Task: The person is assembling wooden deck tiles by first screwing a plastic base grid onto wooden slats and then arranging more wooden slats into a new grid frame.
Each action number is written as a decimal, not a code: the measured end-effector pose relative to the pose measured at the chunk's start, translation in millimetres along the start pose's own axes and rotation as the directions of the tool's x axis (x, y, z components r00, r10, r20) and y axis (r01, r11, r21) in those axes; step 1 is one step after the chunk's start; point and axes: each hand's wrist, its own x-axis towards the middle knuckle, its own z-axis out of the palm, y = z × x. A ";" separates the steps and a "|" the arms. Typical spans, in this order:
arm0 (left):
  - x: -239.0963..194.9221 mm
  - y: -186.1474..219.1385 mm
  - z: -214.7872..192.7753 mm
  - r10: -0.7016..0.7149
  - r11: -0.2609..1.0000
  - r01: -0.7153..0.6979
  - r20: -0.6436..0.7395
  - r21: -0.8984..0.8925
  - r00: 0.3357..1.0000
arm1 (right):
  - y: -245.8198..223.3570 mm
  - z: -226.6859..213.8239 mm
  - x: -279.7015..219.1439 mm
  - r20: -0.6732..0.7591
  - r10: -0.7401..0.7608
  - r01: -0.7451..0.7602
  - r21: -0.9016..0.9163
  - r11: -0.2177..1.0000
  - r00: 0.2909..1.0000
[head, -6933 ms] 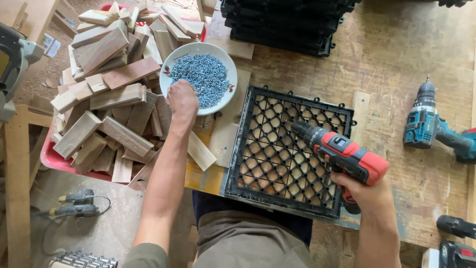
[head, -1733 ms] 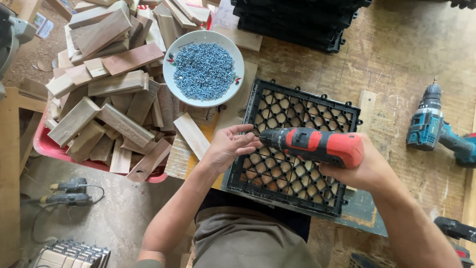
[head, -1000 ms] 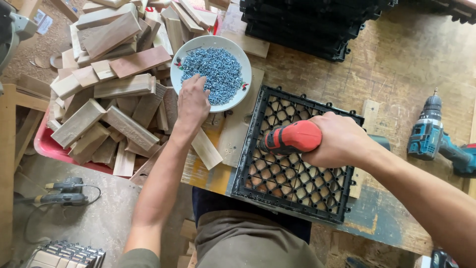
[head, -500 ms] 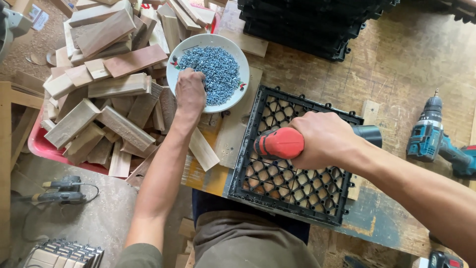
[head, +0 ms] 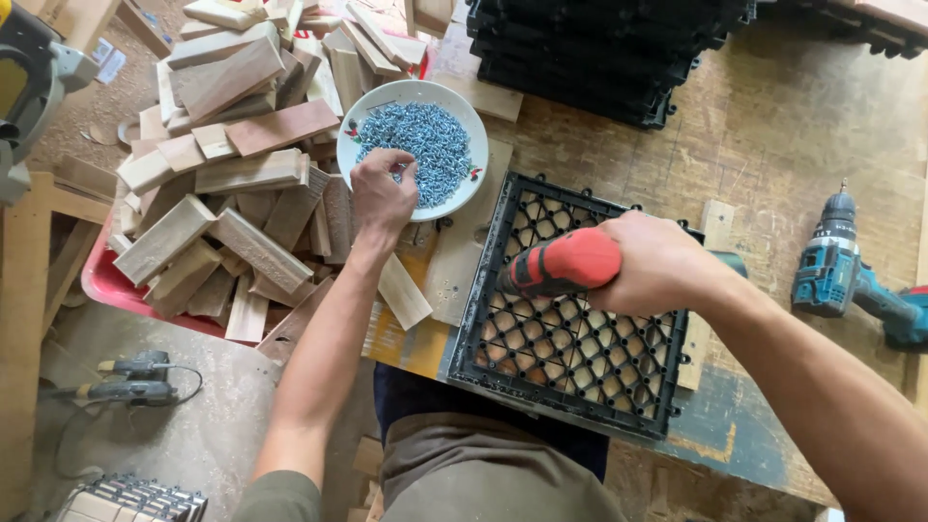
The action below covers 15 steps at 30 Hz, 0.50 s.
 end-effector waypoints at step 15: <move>-68.2 126.9 1.6 -0.231 0.123 0.754 0.721 -0.645 0.654 | 107.4 119.3 -28.9 -0.718 -0.137 0.598 0.440 0.669 0.682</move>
